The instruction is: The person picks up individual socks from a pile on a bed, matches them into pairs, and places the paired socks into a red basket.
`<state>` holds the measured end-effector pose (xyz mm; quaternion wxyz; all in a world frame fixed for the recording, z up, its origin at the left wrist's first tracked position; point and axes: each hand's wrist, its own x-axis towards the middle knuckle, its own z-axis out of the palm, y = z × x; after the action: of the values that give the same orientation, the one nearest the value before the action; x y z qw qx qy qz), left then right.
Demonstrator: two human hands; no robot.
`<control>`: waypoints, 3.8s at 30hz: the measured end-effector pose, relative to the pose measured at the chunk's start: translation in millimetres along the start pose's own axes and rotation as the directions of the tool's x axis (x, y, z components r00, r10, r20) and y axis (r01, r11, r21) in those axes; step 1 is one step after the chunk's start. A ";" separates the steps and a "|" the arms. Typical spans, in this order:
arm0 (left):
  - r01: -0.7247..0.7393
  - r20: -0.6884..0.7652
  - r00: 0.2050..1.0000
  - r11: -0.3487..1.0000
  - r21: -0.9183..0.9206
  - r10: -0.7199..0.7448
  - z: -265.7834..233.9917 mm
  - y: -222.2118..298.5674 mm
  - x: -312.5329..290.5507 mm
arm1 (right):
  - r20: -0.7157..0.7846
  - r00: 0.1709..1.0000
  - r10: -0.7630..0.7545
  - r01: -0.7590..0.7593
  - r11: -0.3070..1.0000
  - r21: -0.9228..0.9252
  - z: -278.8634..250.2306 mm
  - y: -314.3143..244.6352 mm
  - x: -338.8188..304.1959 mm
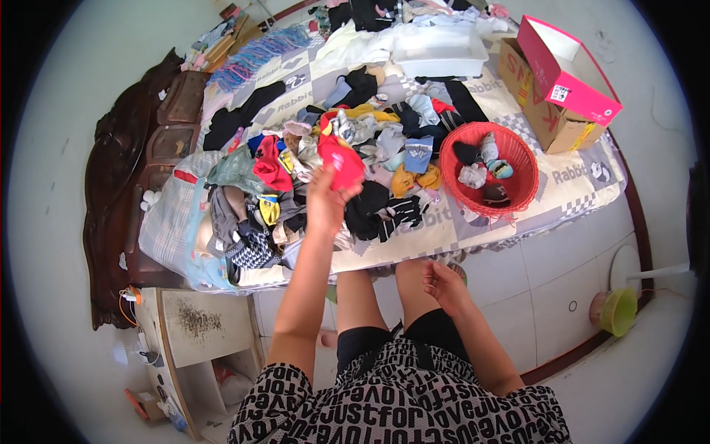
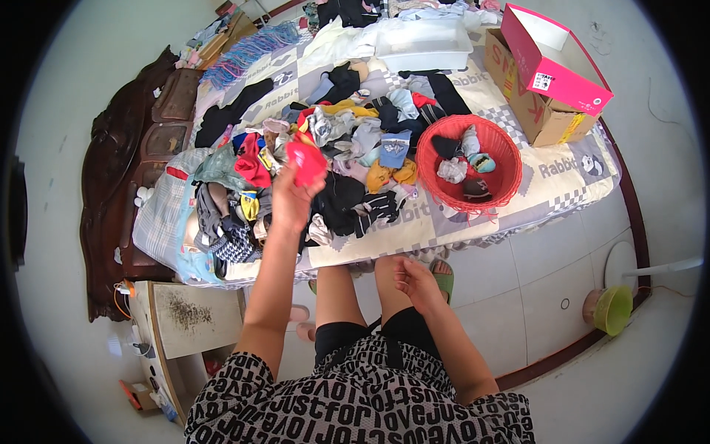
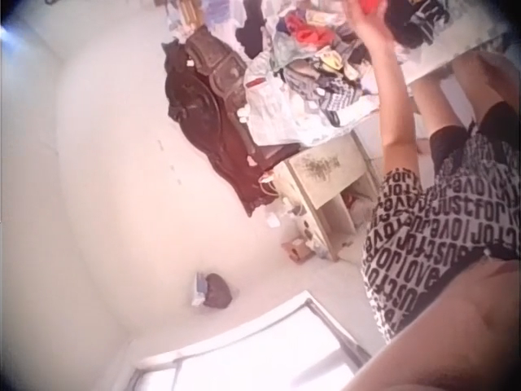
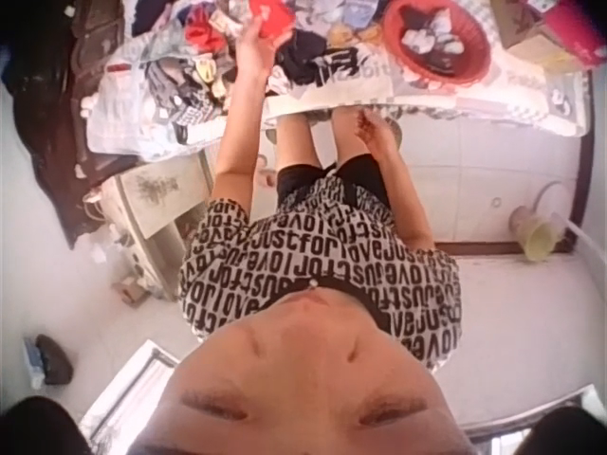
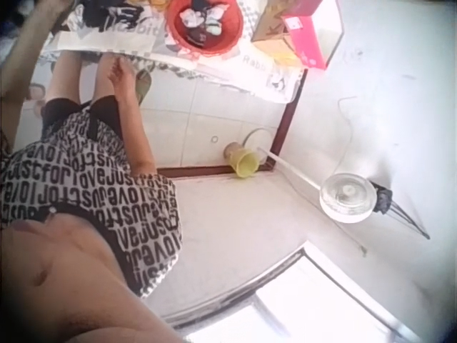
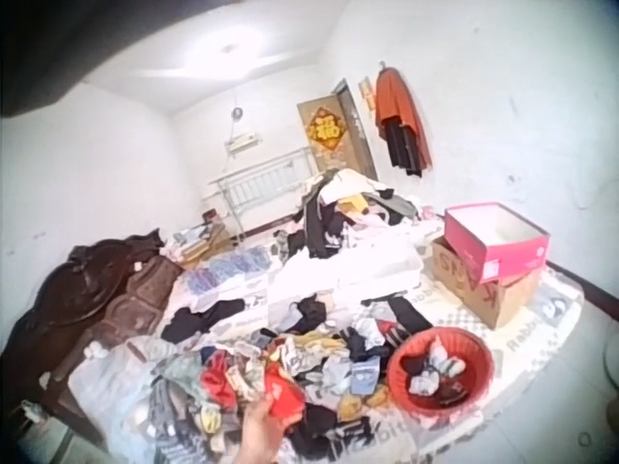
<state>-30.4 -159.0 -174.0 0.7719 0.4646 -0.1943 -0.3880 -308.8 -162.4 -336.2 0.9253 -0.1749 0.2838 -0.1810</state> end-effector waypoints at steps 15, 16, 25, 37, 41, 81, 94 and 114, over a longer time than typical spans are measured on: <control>-0.482 0.609 0.780 -0.486 0.729 0.141 -31.1 -19.5 40.1 | -0.054 0.961 -0.270 0.270 0.963 0.002 51.0 10.3 -4.1; -0.381 0.514 0.854 -0.573 0.726 0.083 -46.3 -18.5 56.4 | -0.074 0.964 -0.257 0.255 0.966 -0.036 48.3 14.0 -10.1; -0.323 0.362 0.853 -0.165 0.932 0.375 -76.3 -3.5 84.8 | -0.086 0.977 -0.194 0.188 0.980 -0.067 21.9 20.9 -47.4; -0.478 0.209 0.867 0.632 0.610 0.453 -32.5 -36.8 -128.9 | 0.294 0.951 -0.097 0.086 0.995 0.050 77.9 0.5 -27.2; 0.063 -0.073 0.997 0.897 0.437 -0.034 -27.9 -58.1 -178.5 | 0.312 0.939 -0.146 0.138 0.989 0.048 96.0 6.6 -31.4; 0.017 -0.036 0.999 0.939 0.344 -0.005 -57.0 -25.5 -193.0 | 0.213 0.819 -0.534 0.564 0.675 -0.476 134.9 19.2 -26.2; 0.275 -0.109 0.960 0.805 0.525 -0.257 -65.0 -38.0 -196.0 | 0.223 0.878 -0.424 0.453 0.580 -0.677 140.9 29.1 -31.1; 0.214 -0.059 0.973 0.966 -0.141 -0.224 -64.1 -46.3 -199.9 | 0.261 0.957 -0.127 0.262 0.764 -0.590 139.6 27.9 -42.1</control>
<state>-132.1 20.8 -233.7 0.7604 0.4444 -0.0864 -0.4657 -252.6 -88.9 -220.1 0.8168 -0.5147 0.2102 -0.1541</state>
